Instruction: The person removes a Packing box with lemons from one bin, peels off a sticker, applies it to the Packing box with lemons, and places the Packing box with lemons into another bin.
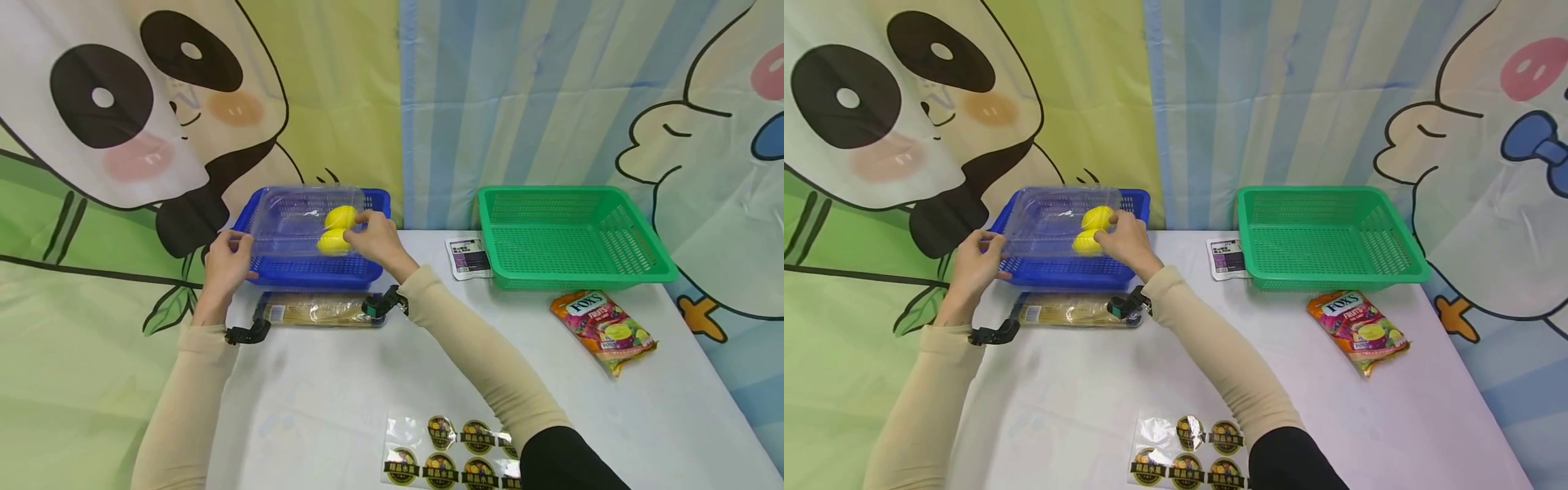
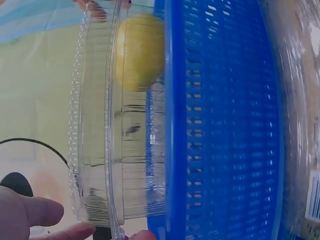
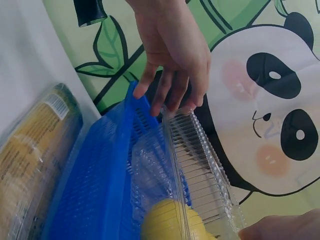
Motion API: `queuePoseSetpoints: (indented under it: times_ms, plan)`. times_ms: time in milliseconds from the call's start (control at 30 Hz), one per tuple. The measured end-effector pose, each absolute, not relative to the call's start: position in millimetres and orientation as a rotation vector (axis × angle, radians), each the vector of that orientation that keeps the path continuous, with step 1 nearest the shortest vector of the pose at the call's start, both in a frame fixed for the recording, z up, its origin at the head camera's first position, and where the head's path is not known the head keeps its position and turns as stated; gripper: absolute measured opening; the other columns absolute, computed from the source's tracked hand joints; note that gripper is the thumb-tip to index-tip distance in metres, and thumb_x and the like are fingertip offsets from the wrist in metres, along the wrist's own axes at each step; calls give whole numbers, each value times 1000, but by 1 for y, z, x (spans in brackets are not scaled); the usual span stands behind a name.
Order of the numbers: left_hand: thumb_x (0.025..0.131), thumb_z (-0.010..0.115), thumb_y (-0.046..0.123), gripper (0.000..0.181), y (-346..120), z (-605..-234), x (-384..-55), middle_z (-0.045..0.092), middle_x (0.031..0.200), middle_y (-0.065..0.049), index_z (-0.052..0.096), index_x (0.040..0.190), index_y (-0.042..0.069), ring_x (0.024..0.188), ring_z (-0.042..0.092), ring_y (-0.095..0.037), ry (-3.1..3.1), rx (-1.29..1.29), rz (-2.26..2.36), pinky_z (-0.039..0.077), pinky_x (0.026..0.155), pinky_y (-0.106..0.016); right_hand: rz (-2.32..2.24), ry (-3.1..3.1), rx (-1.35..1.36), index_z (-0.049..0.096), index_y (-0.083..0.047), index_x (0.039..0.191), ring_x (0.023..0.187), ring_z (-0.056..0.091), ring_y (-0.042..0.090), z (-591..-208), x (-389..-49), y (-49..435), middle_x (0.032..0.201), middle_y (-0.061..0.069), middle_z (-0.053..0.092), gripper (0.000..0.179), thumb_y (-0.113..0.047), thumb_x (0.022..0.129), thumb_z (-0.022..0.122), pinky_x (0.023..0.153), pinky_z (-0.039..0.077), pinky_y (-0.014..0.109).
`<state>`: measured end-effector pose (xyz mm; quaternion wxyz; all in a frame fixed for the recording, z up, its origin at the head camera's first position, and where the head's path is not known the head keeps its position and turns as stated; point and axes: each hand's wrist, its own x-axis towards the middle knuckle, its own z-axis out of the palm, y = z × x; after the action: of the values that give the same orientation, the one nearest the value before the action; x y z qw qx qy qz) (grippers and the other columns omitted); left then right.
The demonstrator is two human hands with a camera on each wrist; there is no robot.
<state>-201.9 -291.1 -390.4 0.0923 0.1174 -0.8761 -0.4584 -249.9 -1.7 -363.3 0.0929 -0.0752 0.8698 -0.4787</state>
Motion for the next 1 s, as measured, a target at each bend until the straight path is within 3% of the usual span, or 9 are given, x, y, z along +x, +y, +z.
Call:
queuePoseSetpoints:
  times_ms: [67, 333, 567, 733, 1000]
  plan:
    - [110, 42, 43, 53, -287, -390, -199, 57, 133, -25, 53, 138, 0, 67, 72, -12, -2580, 344, -1388, 64, 64, -30, -1436, 2565, -227, 58, -9, 144, 74, 60, 18, -361, -246, 6, 102, 7, 69, 50, -29, 100, 67, 62, 47, 30]
    - [109, 51, 41, 44, -268, -385, -190, 63, 124, -15, 59, 131, 5, 77, 74, -5, -2528, 298, -1399, 60, 73, -21, -1452, 2598, -239, 60, -12, 143, 74, 65, 24, -353, -231, 35, 104, 8, 71, 48, -31, 100, 68, 58, 46, 30]
    - [107, 59, 36, 38, -251, -380, -182, 68, 114, -10, 65, 125, 4, 78, 73, -5, -2437, 243, -1450, 59, 71, -17, -1450, 2615, -211, 61, -15, 143, 96, 67, 24, -346, -218, 55, 117, 8, 69, 50, -35, 98, 70, 73, 56, 37]
    - [105, 63, 33, 35, -239, -375, -174, 67, 106, -2, 66, 122, 3, 83, 73, -8, -2395, 211, -1501, 60, 74, -17, -1458, 2627, -210, 63, -15, 142, 100, 68, 25, -342, -210, 70, 116, 9, 70, 50, -35, 97, 71, 78, 59, 41]
    - [105, 64, 34, 35, -221, -375, -161, 68, 112, -9, 67, 124, 4, 85, 74, -10, -2444, 126, -1505, 57, 73, -16, -1445, 2660, -246, 64, -12, 140, 97, 69, 25, -341, -193, 98, 110, 8, 72, 49, -34, 96, 70, 77, 58, 41]
